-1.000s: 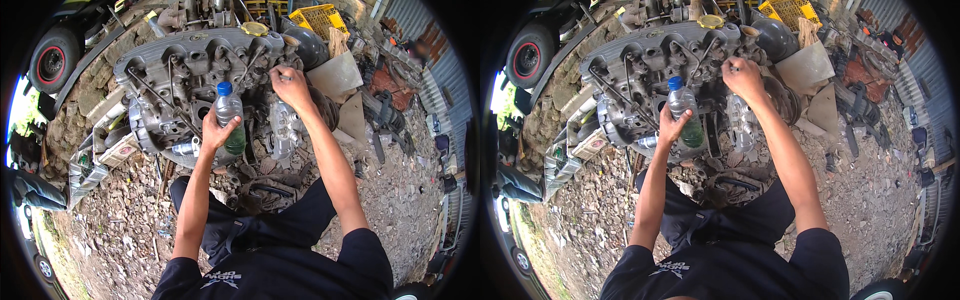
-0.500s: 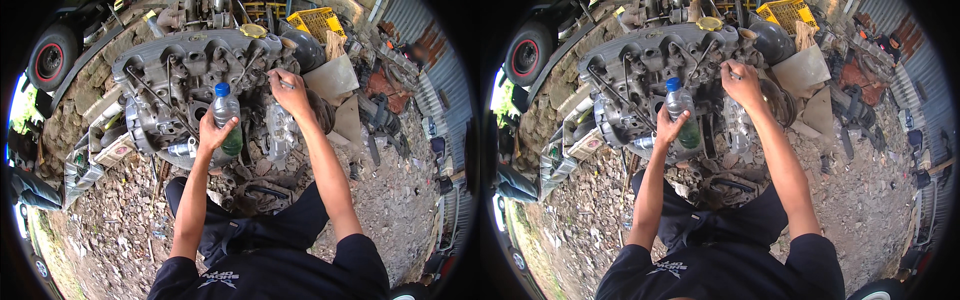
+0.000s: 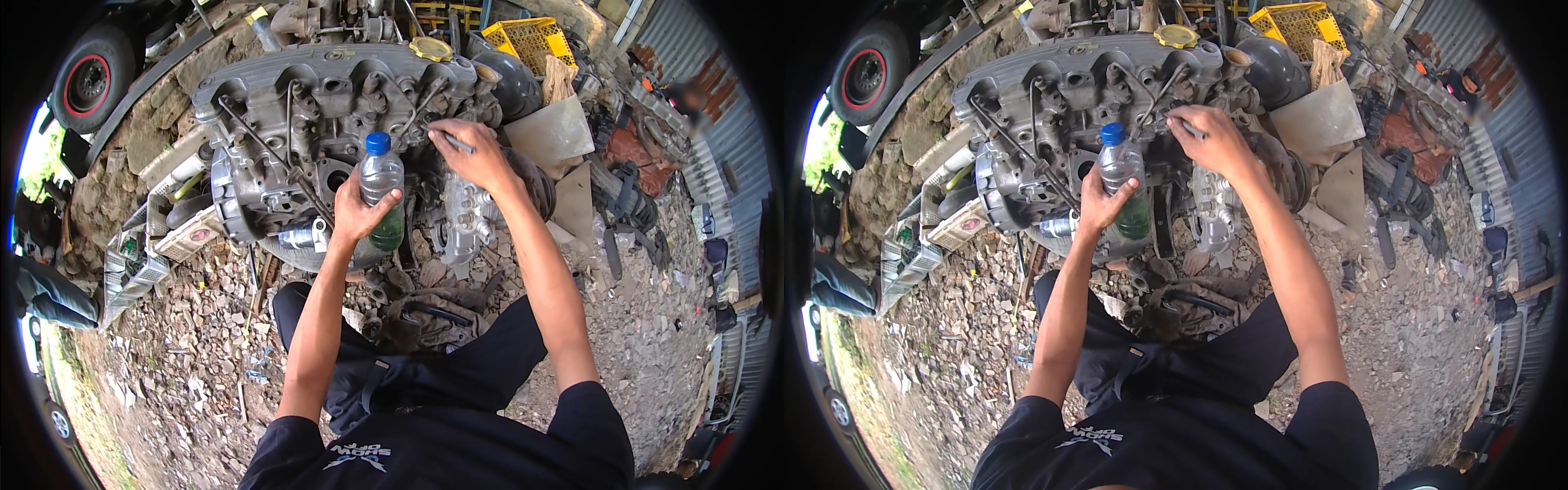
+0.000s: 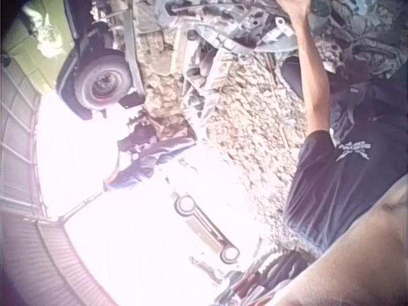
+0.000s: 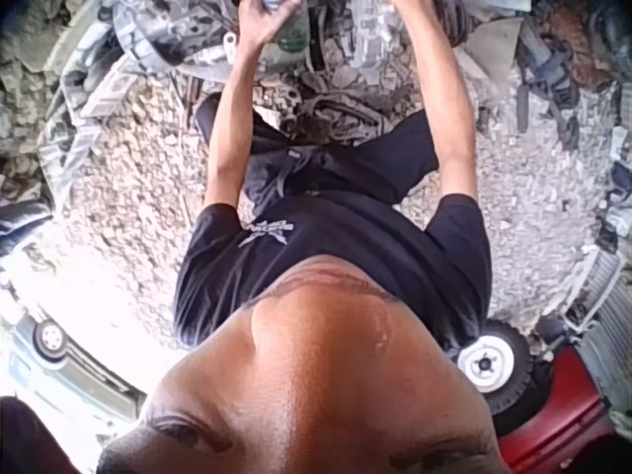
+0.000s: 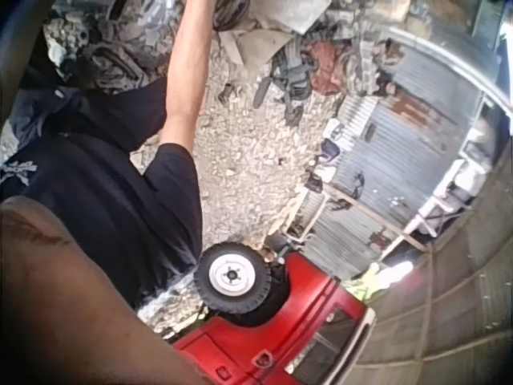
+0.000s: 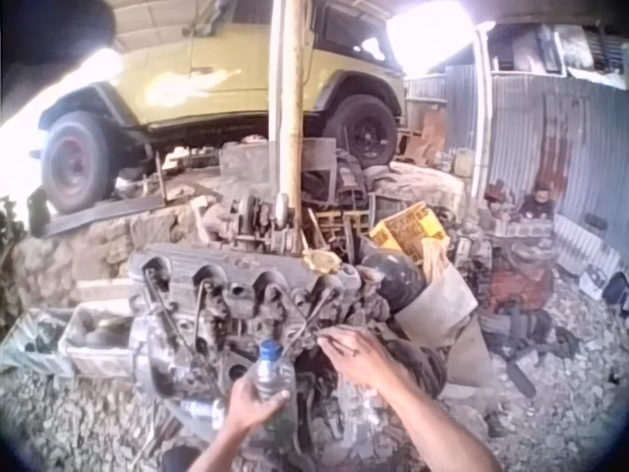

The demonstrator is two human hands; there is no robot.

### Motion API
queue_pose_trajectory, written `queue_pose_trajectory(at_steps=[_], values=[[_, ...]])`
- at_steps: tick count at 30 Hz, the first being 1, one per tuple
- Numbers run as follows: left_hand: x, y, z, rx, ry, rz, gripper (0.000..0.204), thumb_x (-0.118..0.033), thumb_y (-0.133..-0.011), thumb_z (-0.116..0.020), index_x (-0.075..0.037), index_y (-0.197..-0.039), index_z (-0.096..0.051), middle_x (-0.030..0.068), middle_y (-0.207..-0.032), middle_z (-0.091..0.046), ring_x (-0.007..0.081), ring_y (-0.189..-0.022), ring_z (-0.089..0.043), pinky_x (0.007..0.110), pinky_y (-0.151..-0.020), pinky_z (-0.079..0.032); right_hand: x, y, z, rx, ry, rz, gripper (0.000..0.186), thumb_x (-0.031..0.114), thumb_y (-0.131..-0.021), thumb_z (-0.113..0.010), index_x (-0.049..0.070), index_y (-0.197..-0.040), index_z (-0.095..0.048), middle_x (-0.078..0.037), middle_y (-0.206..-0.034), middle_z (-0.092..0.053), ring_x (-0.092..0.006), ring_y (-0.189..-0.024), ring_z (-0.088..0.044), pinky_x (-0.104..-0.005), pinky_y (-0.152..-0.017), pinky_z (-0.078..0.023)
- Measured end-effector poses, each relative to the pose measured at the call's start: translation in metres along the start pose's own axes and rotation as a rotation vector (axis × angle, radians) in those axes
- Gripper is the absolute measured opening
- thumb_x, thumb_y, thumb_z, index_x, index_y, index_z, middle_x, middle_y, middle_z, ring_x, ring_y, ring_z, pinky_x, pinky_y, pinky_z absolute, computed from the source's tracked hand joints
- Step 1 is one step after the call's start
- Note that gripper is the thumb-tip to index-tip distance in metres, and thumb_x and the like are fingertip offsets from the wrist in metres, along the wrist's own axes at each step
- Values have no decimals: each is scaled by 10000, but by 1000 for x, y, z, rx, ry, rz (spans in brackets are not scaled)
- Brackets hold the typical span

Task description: The person works on an exposed car engine resting on a tire, using a scribe and their hands to clean or manipulate various components on the engine block.

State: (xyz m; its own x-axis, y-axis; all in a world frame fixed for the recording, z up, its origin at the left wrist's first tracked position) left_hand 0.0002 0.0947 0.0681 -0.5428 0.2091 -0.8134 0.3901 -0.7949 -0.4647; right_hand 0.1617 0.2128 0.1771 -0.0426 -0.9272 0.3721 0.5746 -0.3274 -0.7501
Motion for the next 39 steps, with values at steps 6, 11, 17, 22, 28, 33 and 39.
queue_pose_trajectory(at_steps=[6,11,17,22,28,33,39], values=[[-1,-2,-2,23,54,-2,642,-455,-766,-793,-5,-1189,-616,152,-973,-734,289,-917,-724,402,-832,-546,-29,-27,-6,-34,193,-249,238,206,-918,-633,2,-803,-676,-243,-748,-661,-432,-730,-662,-457,-648,-548],[-2,-3,-1,21,48,-33,639,-449,-762,-796,-4,-1186,-621,166,-1007,-728,301,-944,-719,406,-848,-542,-28,-28,-7,-72,225,-280,220,222,-968,-556,41,-923,-672,-229,-795,-662,-433,-774,-659,-459,-662,-529],[4,-1,-1,32,100,14,676,-467,-743,-811,-5,-1201,-628,174,-1012,-728,309,-965,-716,420,-873,-535,-37,-9,-11,22,191,-403,199,192,-943,-560,27,-958,-670,-216,-880,-694,-412,-864,-683,-438,-739,-533],[4,-1,0,35,100,-16,707,-476,-742,-814,-3,-1232,-622,176,-1031,-729,303,-980,-714,418,-891,-531,-25,-11,-12,-58,102,-245,201,191,-931,-617,9,-984,-685,-207,-883,-701,-397,-849,-689,-416,-738,-538],[4,0,0,56,153,20,742,-468,-743,-818,-4,-1280,-603,171,-1051,-731,280,-1005,-709,407,-904,-527,-29,-7,-21,80,92,-306,182,146,-857,-694,15,-982,-710,-176,-944,-719,-355,-896,-699,-399,-770,-544],[1,0,1,39,122,8,736,-464,-747,-818,-4,-1280,-602,168,-1046,-732,278,-1005,-709,402,-908,-525,-17,-16,-18,65,193,-106,187,136,-830,-708,27,-982,-723,-166,-934,-726,-334,-881,-714,-384,-770,-554],[1,0,1,36,119,14,724,-460,-744,-821,-6,-1266,-607,167,-1038,-733,278,-998,-711,403,-902,-527,-28,-14,-11,-33,104,-251,159,137,-831,-718,13,-930,-730,-160,-899,-735,-329,-828,-723,-358,-729,-564]])
Point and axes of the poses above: each hand's wrist, its own y-axis away from the middle knuckle, its own z-axis out of the back of the hand, x = y × z, the point moved 9 cm from there along -y, towards the middle knuckle
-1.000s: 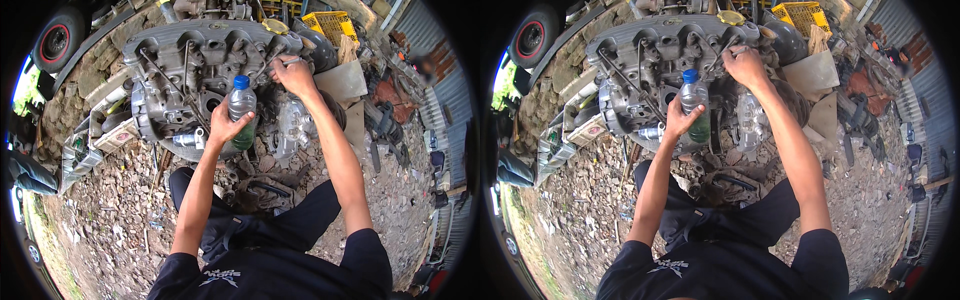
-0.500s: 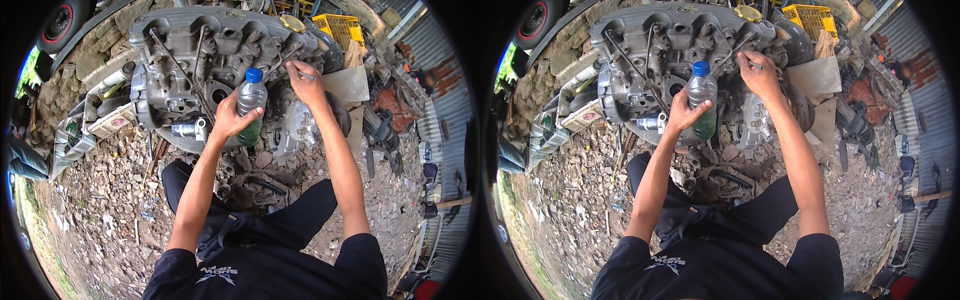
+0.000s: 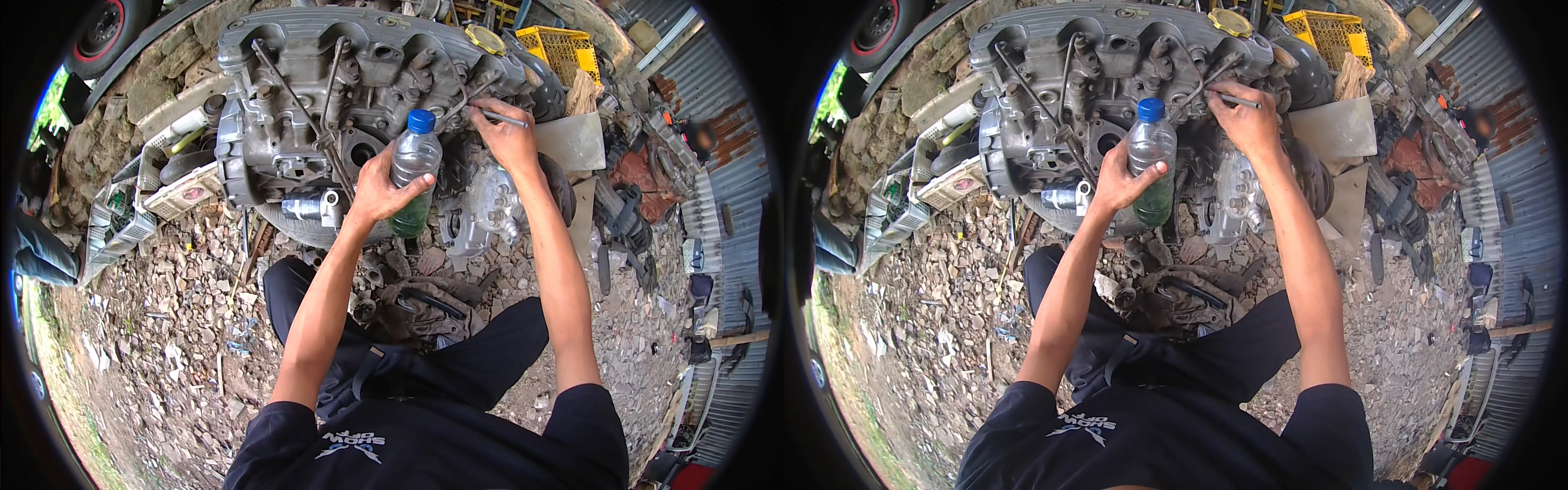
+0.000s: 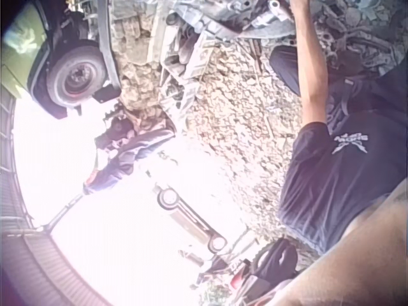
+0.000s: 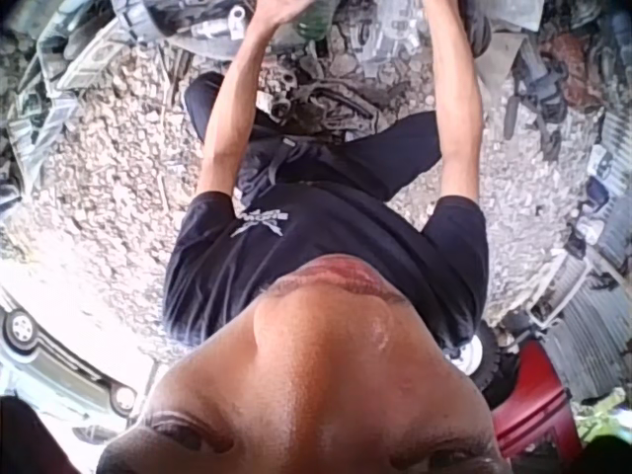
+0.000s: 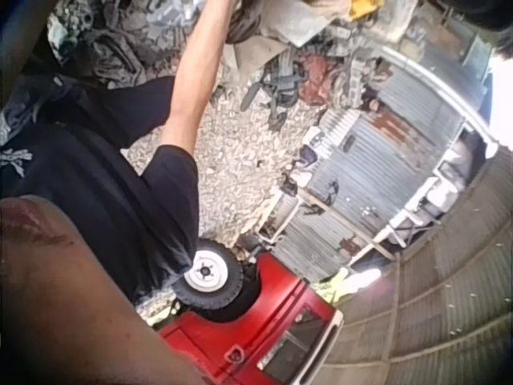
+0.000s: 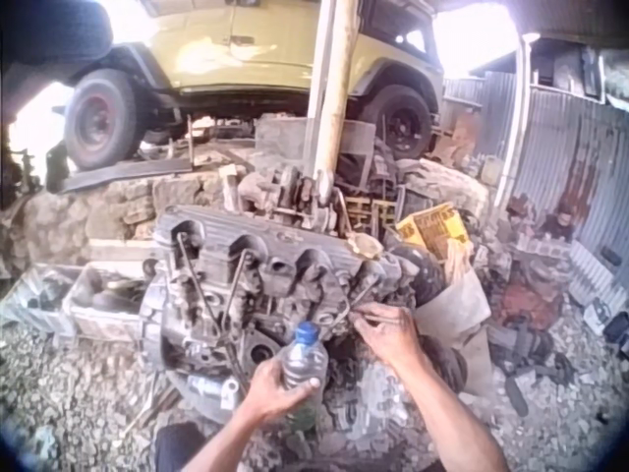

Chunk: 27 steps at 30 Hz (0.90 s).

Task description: The person works on an exposed car engine resting on a tire, using a scribe and their hands to clean or manipulate various components on the engine block.

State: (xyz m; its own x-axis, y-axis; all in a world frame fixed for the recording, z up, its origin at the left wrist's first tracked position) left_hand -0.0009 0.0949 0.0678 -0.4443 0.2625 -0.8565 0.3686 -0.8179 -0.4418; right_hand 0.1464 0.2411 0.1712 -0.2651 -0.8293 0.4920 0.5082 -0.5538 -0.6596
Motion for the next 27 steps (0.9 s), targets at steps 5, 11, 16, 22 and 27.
queue_pose_trajectory(at_steps=[5,11,16,22,27], values=[[-1,1,2,-14,-35,7,720,-473,-741,-820,-13,-1256,-613,167,-1031,-733,279,-991,-713,403,-894,-530,6,-3,-5,-1,79,25,127,125,-824,-718,26,-903,-737,-155,-847,-727,-317,-812,-727,-353,-708,-565],[-1,2,0,-36,-37,0,726,-492,-740,-813,-17,-1253,-617,171,-1004,-733,299,-968,-717,405,-878,-535,4,-3,-1,-17,14,31,115,114,-799,-702,31,-875,-728,-154,-819,-719,-326,-797,-722,-365,-707,-562],[4,2,2,-30,-46,-1,712,-498,-732,-807,-18,-1226,-628,183,-997,-729,313,-969,-713,421,-866,-532,-3,-3,-14,97,50,-44,138,149,-819,-681,32,-871,-731,-155,-833,-724,-307,-799,-728,-356,-711,-561],[-4,1,1,-54,-62,-3,709,-523,-727,-795,-28,-1211,-640,187,-993,-729,333,-961,-711,427,-868,-529,-9,-4,-4,-38,11,-6,139,168,-825,-675,43,-837,-736,-145,-789,-723,-300,-771,-727,-366,-694,-559],[0,4,1,-74,-117,25,769,-594,-717,-772,-25,-1216,-637,203,-981,-725,341,-953,-709,429,-864,-532,-21,0,-6,-4,-38,-92,172,219,-844,-672,69,-877,-750,-142,-819,-728,-307,-789,-727,-355,-724,-563]])
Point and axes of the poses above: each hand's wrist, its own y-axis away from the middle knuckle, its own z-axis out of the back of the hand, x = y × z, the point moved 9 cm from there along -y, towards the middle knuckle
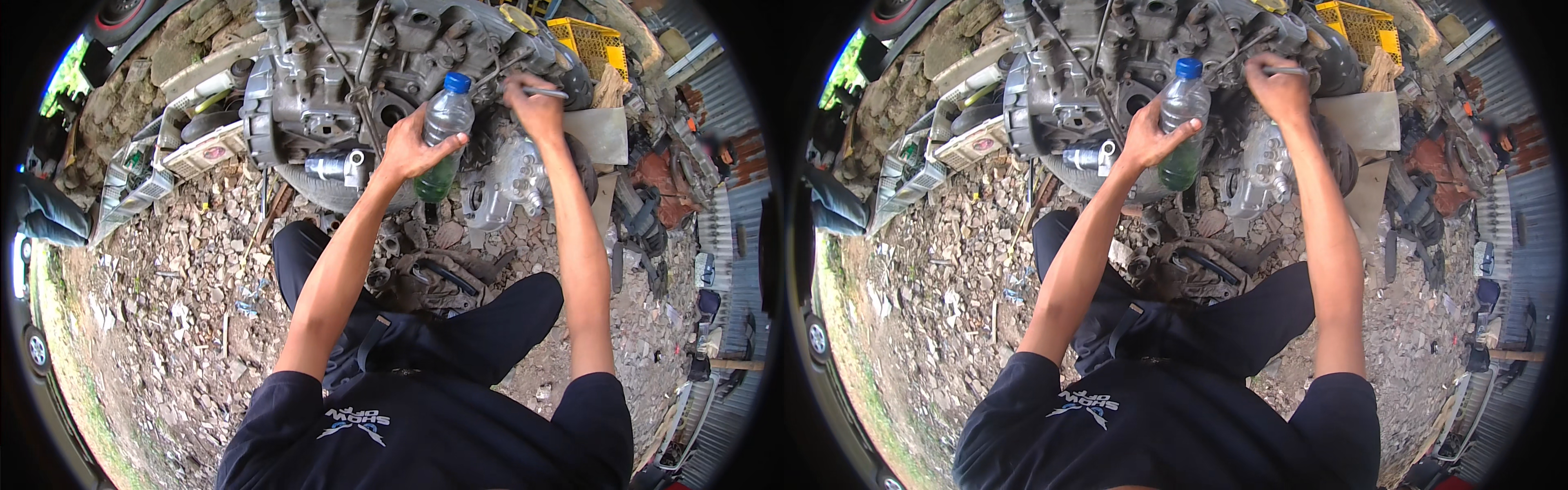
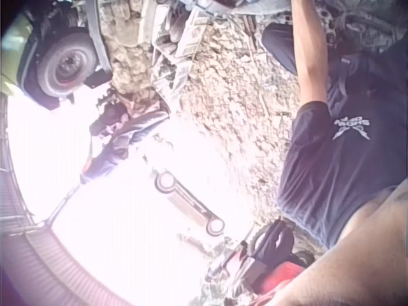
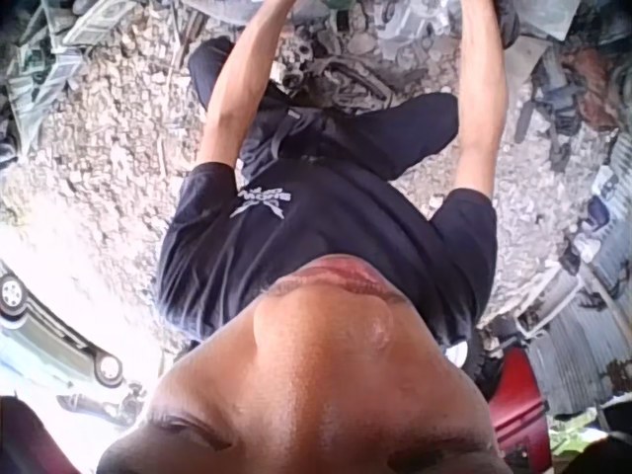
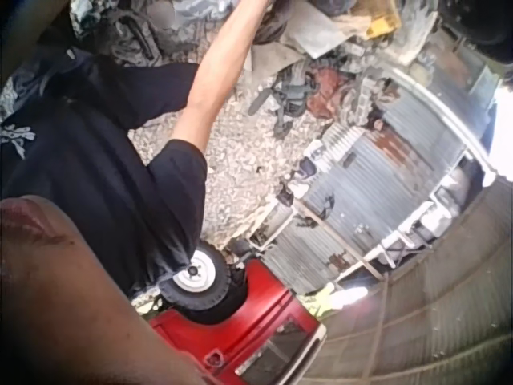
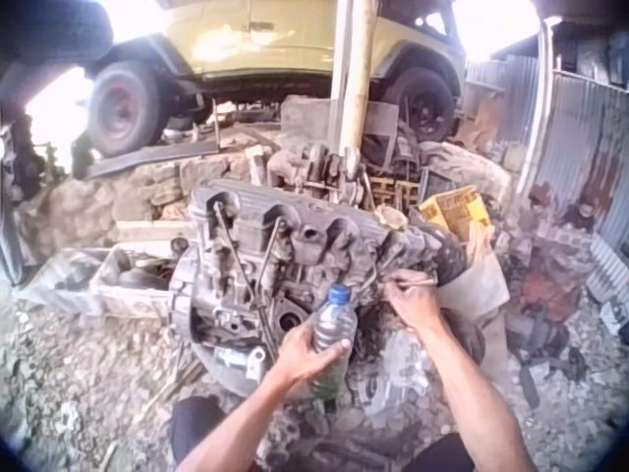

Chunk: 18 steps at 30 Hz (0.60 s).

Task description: The person works on an exposed car engine resting on a tire, using a scribe and their hands to clean or manipulate various components on the engine block.

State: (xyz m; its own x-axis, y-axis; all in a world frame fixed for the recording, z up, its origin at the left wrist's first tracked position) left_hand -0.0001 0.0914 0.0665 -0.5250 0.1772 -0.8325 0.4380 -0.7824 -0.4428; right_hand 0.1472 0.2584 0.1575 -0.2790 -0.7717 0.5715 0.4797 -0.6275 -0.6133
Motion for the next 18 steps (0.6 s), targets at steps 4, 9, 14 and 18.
queue_pose_trajectory(at_steps=[4,9,14,18], values=[[2,2,0,0,-9,5,806,-626,-716,-759,-10,-1219,-630,204,-976,-724,350,-947,-707,442,-863,-532,-16,1,-10,55,55,-52,204,257,-852,-675,89,-925,-765,-120,-842,-744,-295,-813,-736,-342,-745,-566],[0,3,-1,-14,-20,58,825,-611,-711,-771,-43,-1288,-614,187,-1061,-725,336,-1018,-699,423,-920,-523,-13,-3,-6,-15,-205,-4,233,305,-835,-683,96,-894,-765,-132,-811,-734,-301,-806,-731,-346,-742,-564],[1,3,3,-15,-4,65,811,-584,-720,-778,-60,-1314,-603,179,-1080,-723,330,-1048,-692,421,-940,-516,-23,3,-19,201,219,-234,228,281,-854,-681,80,-928,-759,-161,-845,-737,-284,-763,-737,-340,-725,-567],[-5,1,-4,-9,-43,45,794,-587,-723,-774,-64,-1297,-610,183,-1070,-722,339,-1042,-691,426,-926,-518,-27,-3,-11,57,-150,-44,222,163,-915,-648,-33,-981,-727,-110,-833,-744,-154,-723,-732,-264,-683,-575]])
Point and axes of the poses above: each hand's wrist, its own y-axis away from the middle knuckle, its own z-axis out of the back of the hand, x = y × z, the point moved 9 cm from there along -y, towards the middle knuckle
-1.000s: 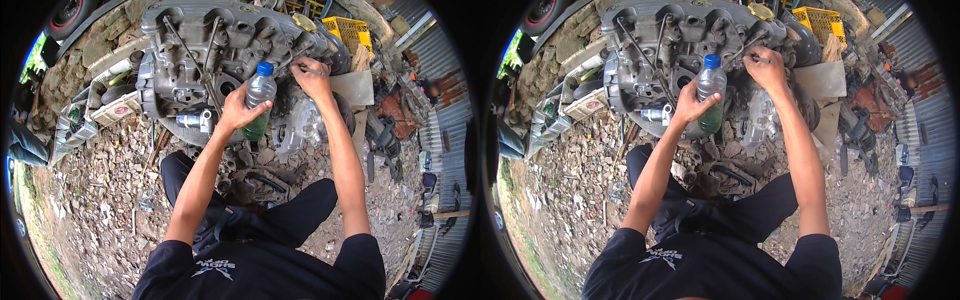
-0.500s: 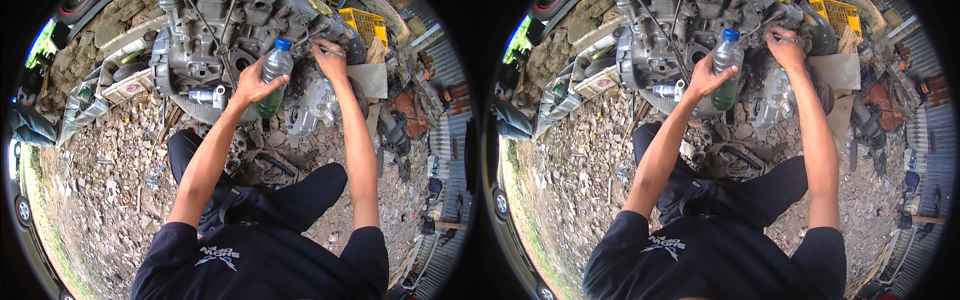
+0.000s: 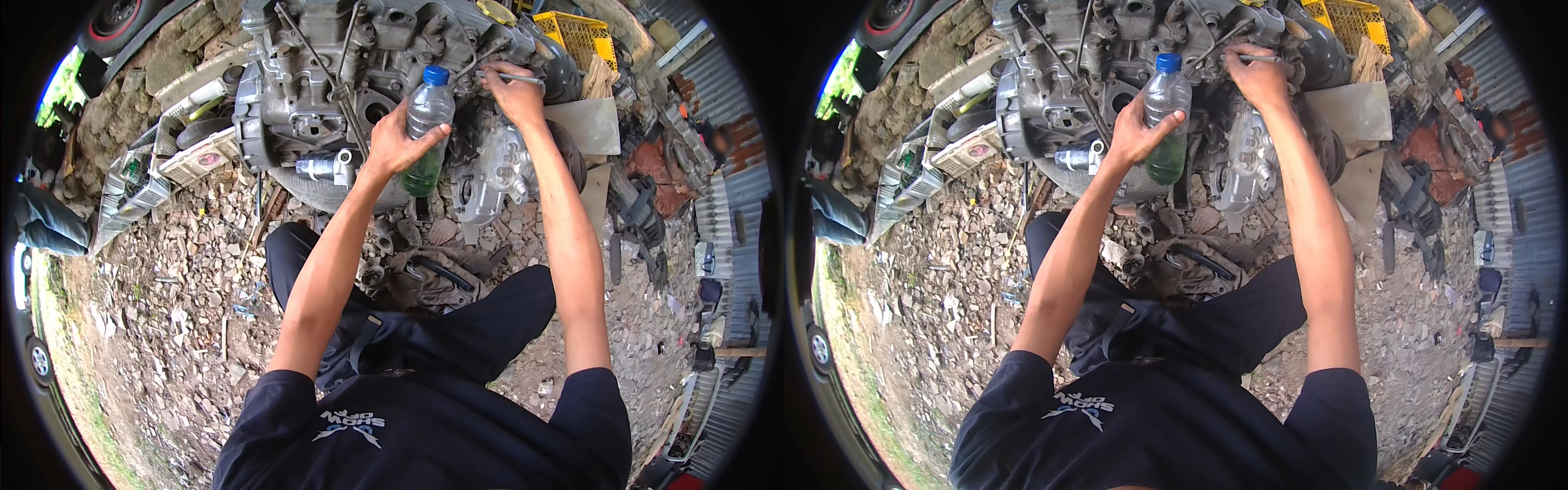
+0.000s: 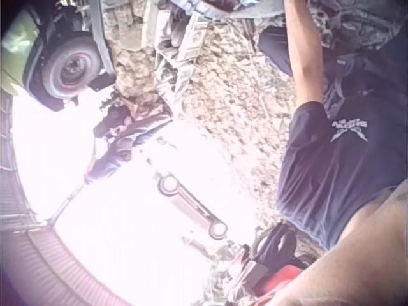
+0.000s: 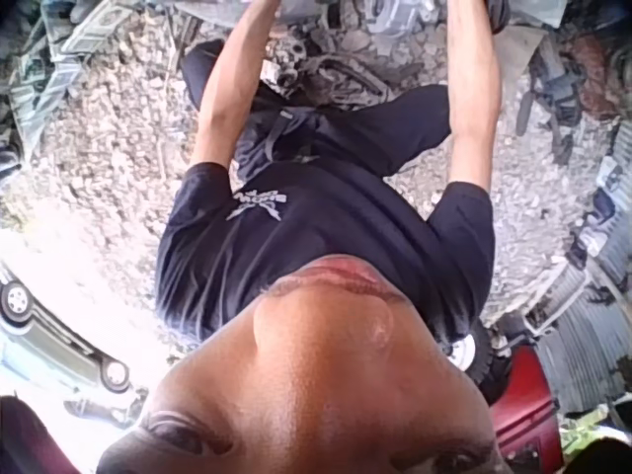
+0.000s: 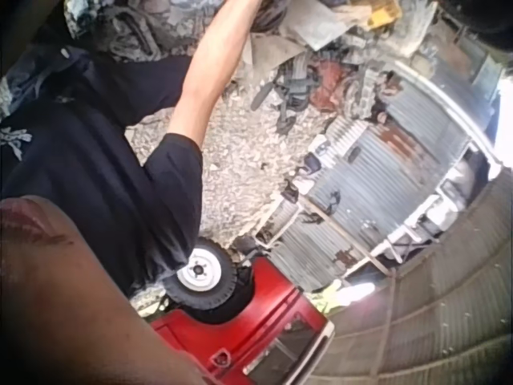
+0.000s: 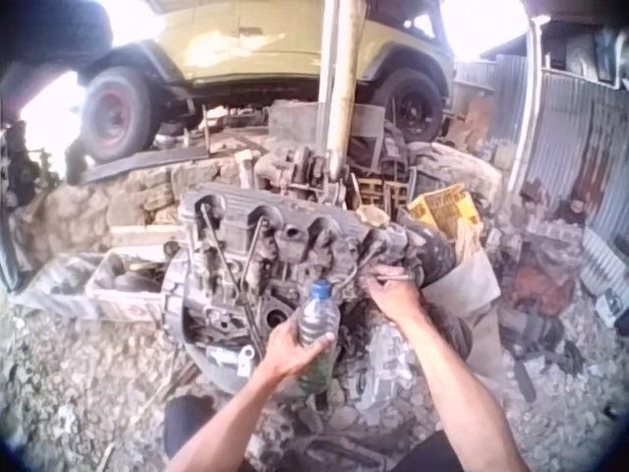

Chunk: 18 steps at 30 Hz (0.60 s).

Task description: The person works on an exposed car engine resting on a tire, using a scribe and their hands to clean or manipulate various components on the engine block.

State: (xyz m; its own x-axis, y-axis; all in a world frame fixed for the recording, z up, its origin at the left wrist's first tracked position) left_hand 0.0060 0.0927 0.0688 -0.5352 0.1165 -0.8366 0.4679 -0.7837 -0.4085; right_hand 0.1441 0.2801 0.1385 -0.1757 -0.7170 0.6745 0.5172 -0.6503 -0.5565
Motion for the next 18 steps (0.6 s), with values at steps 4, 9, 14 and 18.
queue_pose_trajectory(at_steps=[4,9,14,18], values=[[9,5,12,-5,-11,17,789,-599,-722,-766,-58,-1275,-614,190,-1067,-720,345,-1042,-689,434,-916,-518,16,5,-13,73,328,-115,213,155,-924,-642,-31,-990,-724,-97,-820,-742,-140,-727,-724,-267,-684,-564],[0,2,0,46,-25,16,811,-557,-773,-749,-6,-1339,-568,195,-1118,-703,304,-1069,-679,417,-953,-502,2,0,3,-57,-35,-40,215,230,-863,-664,44,-921,-755,-141,-768,-733,-262,-732,-736,-337,-681,-560],[1,3,3,64,-15,36,811,-539,-766,-762,-5,-1344,-566,193,-1120,-706,299,-1079,-677,411,-962,-498,-11,6,-6,64,95,-162,208,230,-859,-676,45,-916,-753,-129,-814,-741,-257,-774,-737,-345,-705,-560],[1,3,2,35,-19,24,815,-540,-760,-773,-6,-1341,-568,192,-1117,-708,290,-1084,-677,409,-963,-499,3,3,-5,-3,6,-52,189,201,-848,-663,43,-904,-751,-140,-833,-736,-295,-793,-734,-355,-709,-559]])
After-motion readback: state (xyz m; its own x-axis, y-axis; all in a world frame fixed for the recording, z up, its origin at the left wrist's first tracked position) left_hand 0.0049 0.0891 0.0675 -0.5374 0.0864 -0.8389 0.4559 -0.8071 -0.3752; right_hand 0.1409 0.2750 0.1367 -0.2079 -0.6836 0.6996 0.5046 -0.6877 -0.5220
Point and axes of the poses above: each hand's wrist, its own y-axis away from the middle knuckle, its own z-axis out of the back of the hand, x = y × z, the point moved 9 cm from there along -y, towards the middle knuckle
